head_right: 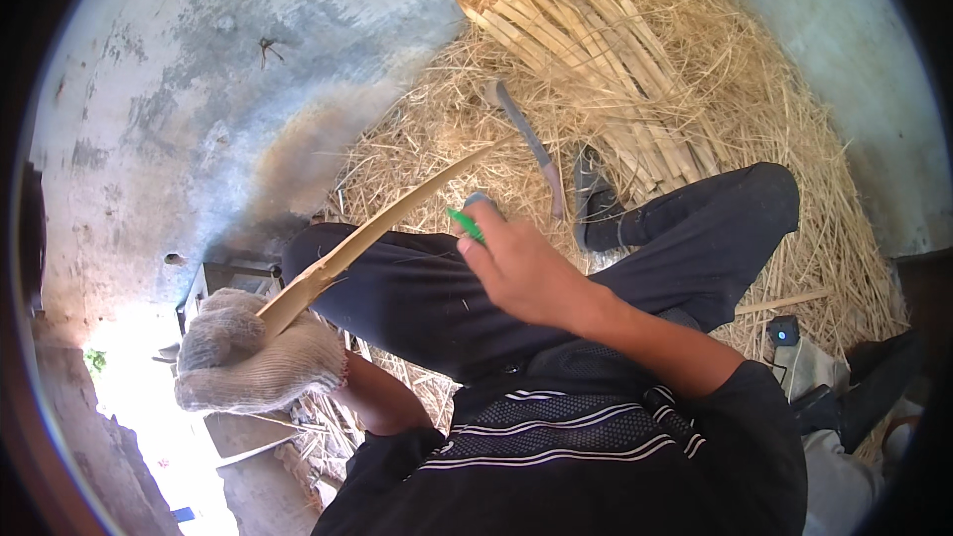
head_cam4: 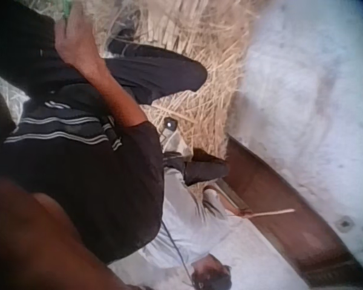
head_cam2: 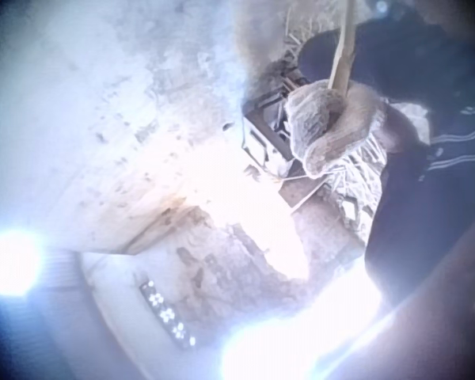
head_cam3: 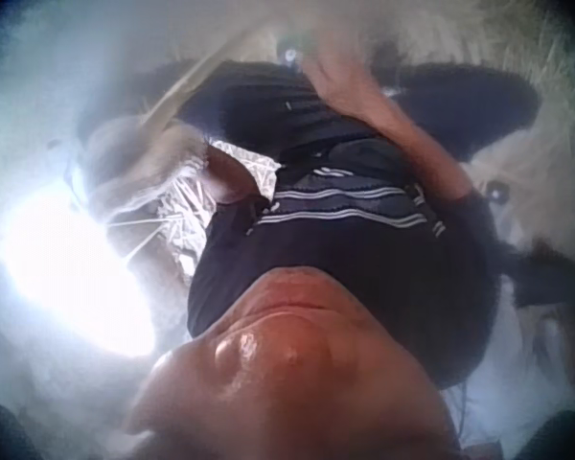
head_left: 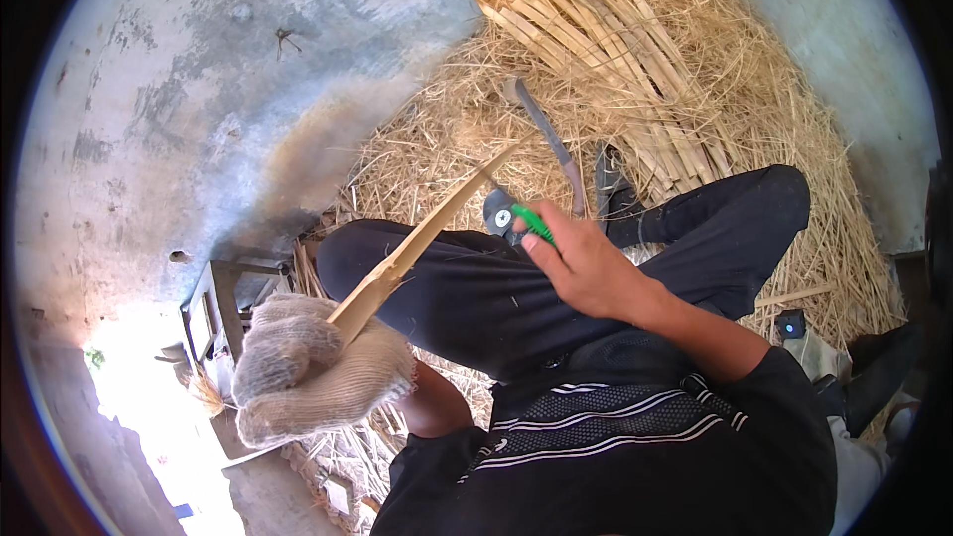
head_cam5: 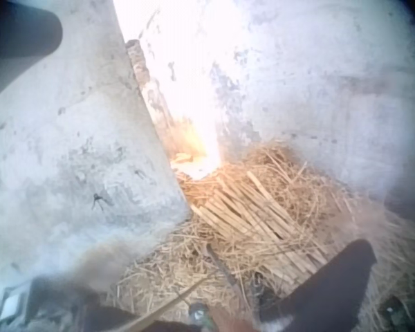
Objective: The person sits on the floor and uses a green utility knife to shave the surface of a bamboo stick held in their gloved left hand. They repeatedly scrape the knife along the stick to remove the outer layer, creating thin shavings that fall onto the straw-covered floor.
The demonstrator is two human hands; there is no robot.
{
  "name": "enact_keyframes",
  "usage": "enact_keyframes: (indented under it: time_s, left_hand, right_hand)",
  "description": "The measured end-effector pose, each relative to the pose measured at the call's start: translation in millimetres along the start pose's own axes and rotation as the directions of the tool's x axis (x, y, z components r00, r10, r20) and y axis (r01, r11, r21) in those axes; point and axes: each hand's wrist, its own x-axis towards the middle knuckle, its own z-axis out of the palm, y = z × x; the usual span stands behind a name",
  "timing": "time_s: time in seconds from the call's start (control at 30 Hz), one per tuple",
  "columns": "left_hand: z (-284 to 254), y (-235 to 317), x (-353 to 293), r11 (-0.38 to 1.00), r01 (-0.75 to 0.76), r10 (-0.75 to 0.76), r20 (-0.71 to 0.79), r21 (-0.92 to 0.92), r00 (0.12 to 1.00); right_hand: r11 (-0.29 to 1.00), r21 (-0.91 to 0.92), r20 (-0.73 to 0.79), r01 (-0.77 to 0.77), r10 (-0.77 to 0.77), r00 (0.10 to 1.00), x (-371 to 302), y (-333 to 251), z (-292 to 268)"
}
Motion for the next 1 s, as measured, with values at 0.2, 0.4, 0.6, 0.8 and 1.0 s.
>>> enact_keyframes:
  time_s: [0.2,0.4,0.6,0.8,1.0]
  left_hand:
    - [13.2,17.0,-8.6,0.986,0.152,-0.16,-0.118,-0.073,0.98]
    - [-4.6,6.3,-1.0,0.949,0.257,-0.202,0.274,-0.183,0.94]
    - [8.2,13.5,-6.5,0.96,0.225,-0.18,0.248,-0.165,0.952]
    - [13.7,10.4,-8.6,0.909,0.218,-0.126,0.264,-0.356,0.956]
    - [28.8,8.1,-16.8,0.936,0.222,-0.16,0.233,-0.274,0.959]
  right_hand:
    - [0.984,-0.175,0.161,0.027,0.001,0.987,5.0,-18.8,19.7]
    - [0.955,-0.286,0.12,0.082,-0.049,0.992,7.0,-37.8,25.2]
    - [0.966,-0.251,0.117,0.067,-0.039,0.992,7.1,-63.7,20.6]
    - [0.959,-0.278,0.128,0.056,-0.021,0.992,9.3,-67.0,19.5]
    - [0.861,-0.504,-0.006,0.067,-0.081,0.997,17.7,-15.8,24.4]
